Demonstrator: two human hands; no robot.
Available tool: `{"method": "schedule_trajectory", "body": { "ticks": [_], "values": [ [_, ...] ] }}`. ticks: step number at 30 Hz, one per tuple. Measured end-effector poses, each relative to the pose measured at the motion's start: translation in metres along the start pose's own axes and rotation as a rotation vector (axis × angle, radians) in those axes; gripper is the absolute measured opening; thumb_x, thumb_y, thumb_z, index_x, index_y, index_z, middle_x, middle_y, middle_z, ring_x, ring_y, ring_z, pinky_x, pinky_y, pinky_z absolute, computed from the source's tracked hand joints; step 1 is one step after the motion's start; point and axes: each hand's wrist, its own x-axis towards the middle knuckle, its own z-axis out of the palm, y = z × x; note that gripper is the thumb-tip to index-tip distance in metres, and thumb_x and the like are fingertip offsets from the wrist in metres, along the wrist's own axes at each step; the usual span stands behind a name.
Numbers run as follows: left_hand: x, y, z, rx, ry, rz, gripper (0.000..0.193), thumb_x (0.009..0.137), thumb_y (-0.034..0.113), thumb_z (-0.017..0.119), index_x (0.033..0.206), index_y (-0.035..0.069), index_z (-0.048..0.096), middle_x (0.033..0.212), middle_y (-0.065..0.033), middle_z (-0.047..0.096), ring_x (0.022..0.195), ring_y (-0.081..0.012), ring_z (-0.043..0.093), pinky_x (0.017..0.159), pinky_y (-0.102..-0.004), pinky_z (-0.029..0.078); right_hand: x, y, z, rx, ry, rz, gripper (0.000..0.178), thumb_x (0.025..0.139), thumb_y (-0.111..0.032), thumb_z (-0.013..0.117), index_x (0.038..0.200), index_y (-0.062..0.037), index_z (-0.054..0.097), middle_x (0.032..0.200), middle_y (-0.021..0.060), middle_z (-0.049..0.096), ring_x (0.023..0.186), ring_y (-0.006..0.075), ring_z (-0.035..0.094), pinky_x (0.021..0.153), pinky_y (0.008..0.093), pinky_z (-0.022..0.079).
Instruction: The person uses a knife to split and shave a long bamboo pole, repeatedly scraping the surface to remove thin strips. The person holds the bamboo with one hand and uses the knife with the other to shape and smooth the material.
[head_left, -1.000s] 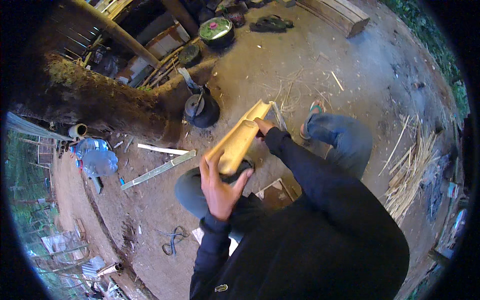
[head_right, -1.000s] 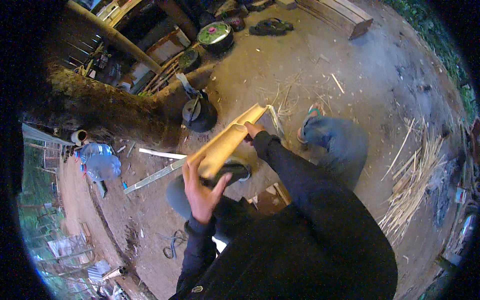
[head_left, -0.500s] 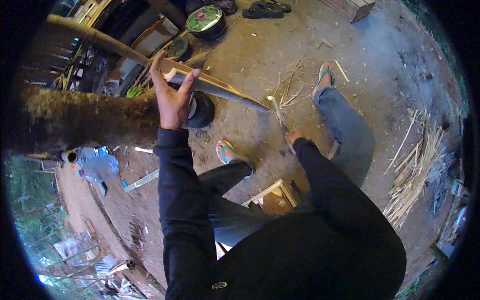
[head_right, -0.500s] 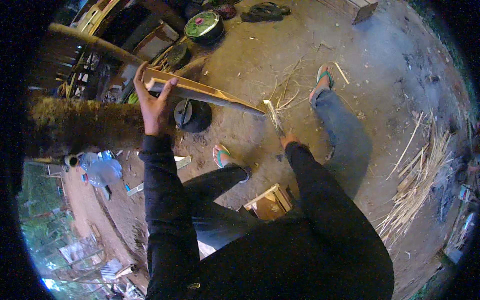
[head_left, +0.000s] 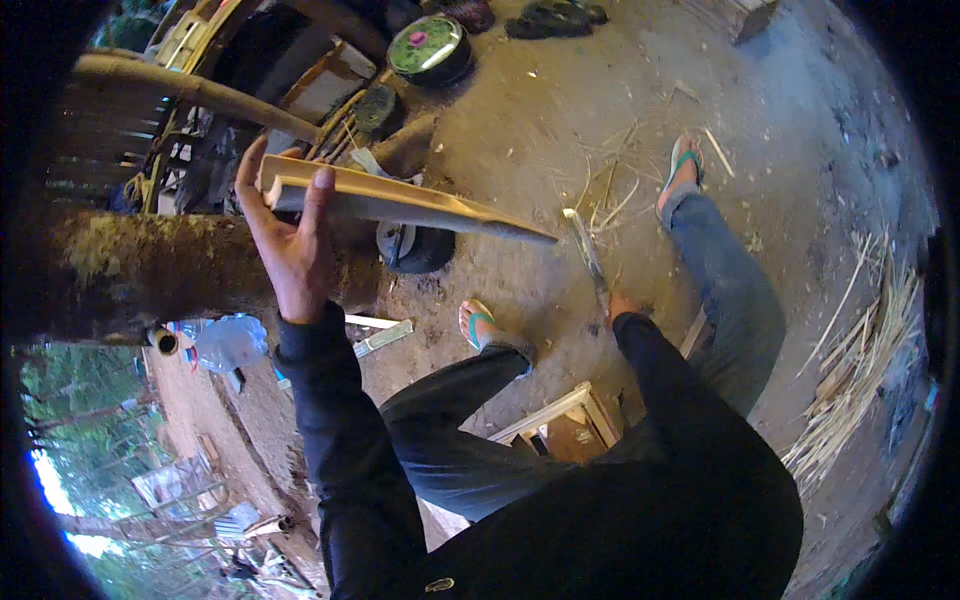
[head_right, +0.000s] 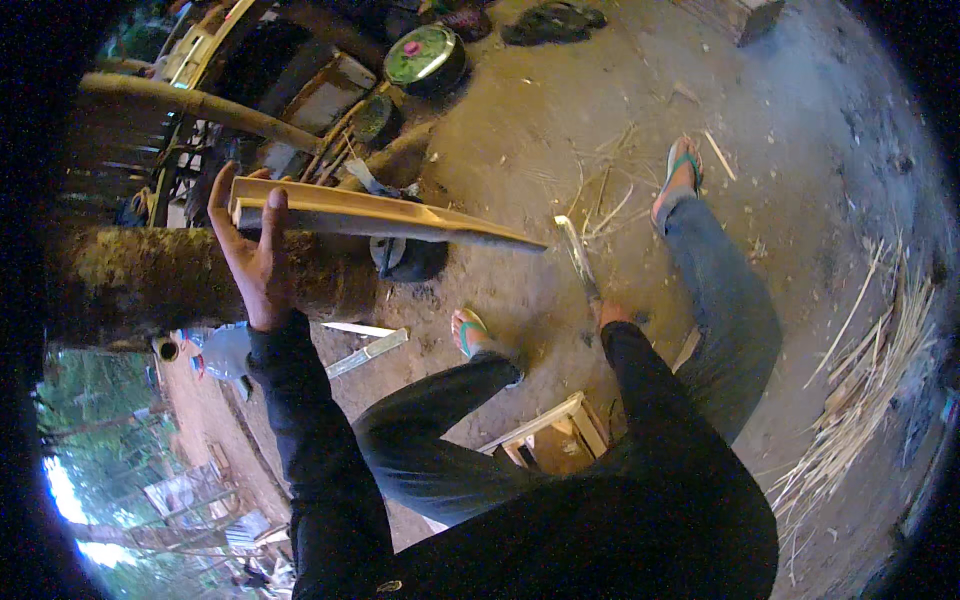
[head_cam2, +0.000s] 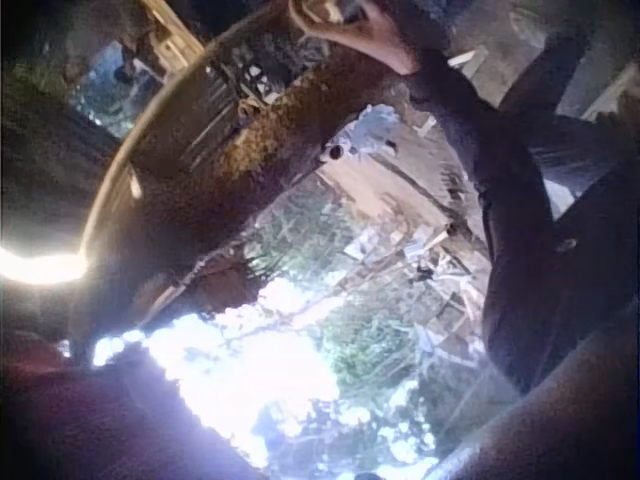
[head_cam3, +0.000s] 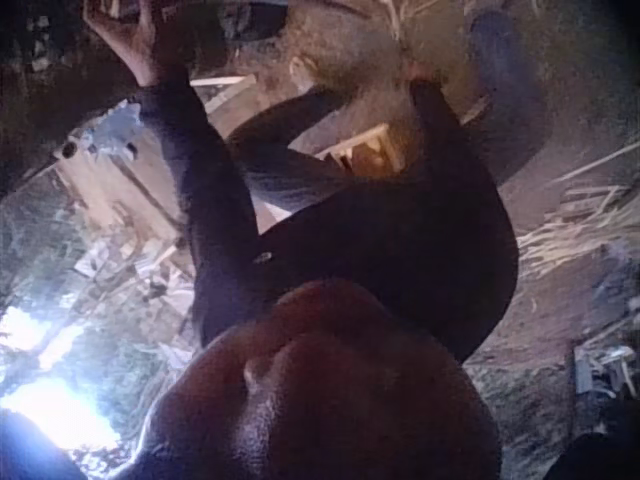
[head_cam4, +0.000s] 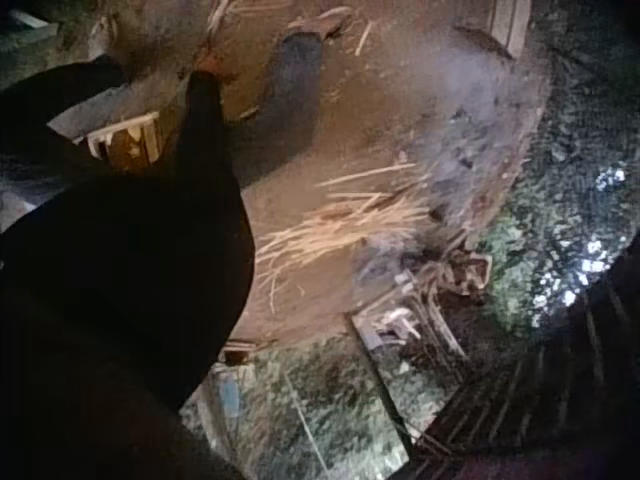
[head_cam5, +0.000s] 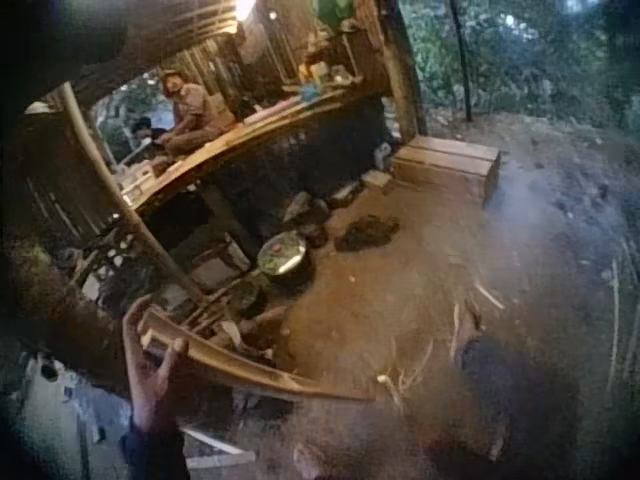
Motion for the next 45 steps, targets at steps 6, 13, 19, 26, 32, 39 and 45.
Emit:
{"method": "schedule_trajectory", "body": {
  "ticks": [6, 13, 19, 26, 32, 39, 45],
  "values": [
    [-0.042, -0.01, -0.007, 0.275, -0.03, 0.016, 0.067, 0.077, 0.016, 0.072, 0.132, 0.003, 0.036, 0.13, -0.0112, 0.041, 0.124, -0.0249, 0.036, 0.107, -0.0364, 0.022, 0.001, -0.003, 0.007, 0.044, 0.045, -0.021, 0.048, 0.086, -0.034, 0.051, 0.125, -0.0053, 0.049, 0.116, 0.022, 0.058, 0.104, 0.0379, 0.057, 0.088, 0.046, 0.045],
    [-0.07, -0.008, -0.018, 0.142, -0.082, -0.032, 0.073, 0.075, 0.014, 0.072, 0.137, 0.004, 0.034, 0.134, -0.0139, 0.04, 0.125, -0.0246, 0.037, 0.107, -0.0386, 0.023, -0.021, -0.025, -0.016, 0.06, -0.047, 0.024, 0.049, 0.089, -0.039, 0.041, 0.121, -0.0045, 0.053, 0.115, 0.0265, 0.056, 0.104, 0.0398, 0.056, 0.087, 0.0473, 0.046],
    [-0.071, -0.018, -0.005, -0.358, 0.154, -0.072, 0.053, 0.082, 0.018, 0.06, 0.129, 0.001, 0.04, 0.124, -0.0204, 0.05, 0.117, -0.03, 0.049, 0.103, -0.0413, 0.033, -0.07, -0.074, -0.085, 0.361, 0.366, -0.139, 0.049, 0.081, -0.037, 0.055, 0.116, -0.0027, 0.053, 0.107, 0.0255, 0.06, 0.097, 0.0398, 0.06, 0.082, 0.0449, 0.049],
    [-0.092, -0.024, -0.004, -0.34, 0.284, 0.045, 0.043, 0.078, 0.005, 0.05, 0.12, -0.003, 0.044, 0.114, -0.0207, 0.054, 0.11, -0.0333, 0.053, 0.102, -0.0436, 0.037, -0.247, -0.161, -0.134, 0.79, 0.216, -0.472, 0.047, 0.076, -0.03, 0.065, 0.112, -0.0022, 0.053, 0.084, 0.0231, 0.064, 0.081, 0.0405, 0.062, 0.071, 0.0442, 0.05],
    [-0.116, -0.031, -0.013, -0.312, 0.382, 0.068, 0.045, 0.076, 0.017, 0.053, 0.117, -0.001, 0.046, 0.105, -0.0194, 0.056, 0.097, -0.0329, 0.058, 0.09, -0.0448, 0.046, -0.272, -0.183, -0.123, 0.572, 0.124, -0.764, 0.04, 0.076, -0.026, 0.067, 0.102, 0.0021, 0.057, 0.079, 0.0187, 0.065, 0.066, 0.0279, 0.065, 0.06, 0.0367, 0.051],
    [-0.132, -0.041, -0.026, -0.221, 0.448, 0.094, 0.048, 0.076, 0.025, 0.053, 0.118, 0.003, 0.047, 0.101, -0.0198, 0.055, 0.091, -0.0338, 0.059, 0.086, -0.047, 0.047, -0.249, -0.163, -0.106, 0.614, 0.128, -0.471, 0.031, 0.071, -0.022, 0.066, 0.096, -0.0026, 0.061, 0.082, 0.0227, 0.064, 0.079, 0.0384, 0.063, 0.071, 0.044, 0.05],
    [-0.134, -0.041, -0.027, -0.206, 0.47, 0.039, 0.05, 0.078, 0.029, 0.05, 0.118, 0.001, 0.045, 0.103, -0.0197, 0.054, 0.094, -0.0351, 0.057, 0.088, -0.0478, 0.045, -0.249, -0.163, -0.112, 0.536, 0.103, -0.402, 0.034, 0.07, -0.021, 0.065, 0.097, -0.0005, 0.061, 0.083, 0.0226, 0.064, 0.08, 0.0378, 0.063, 0.073, 0.0444, 0.05]
  ]
}}
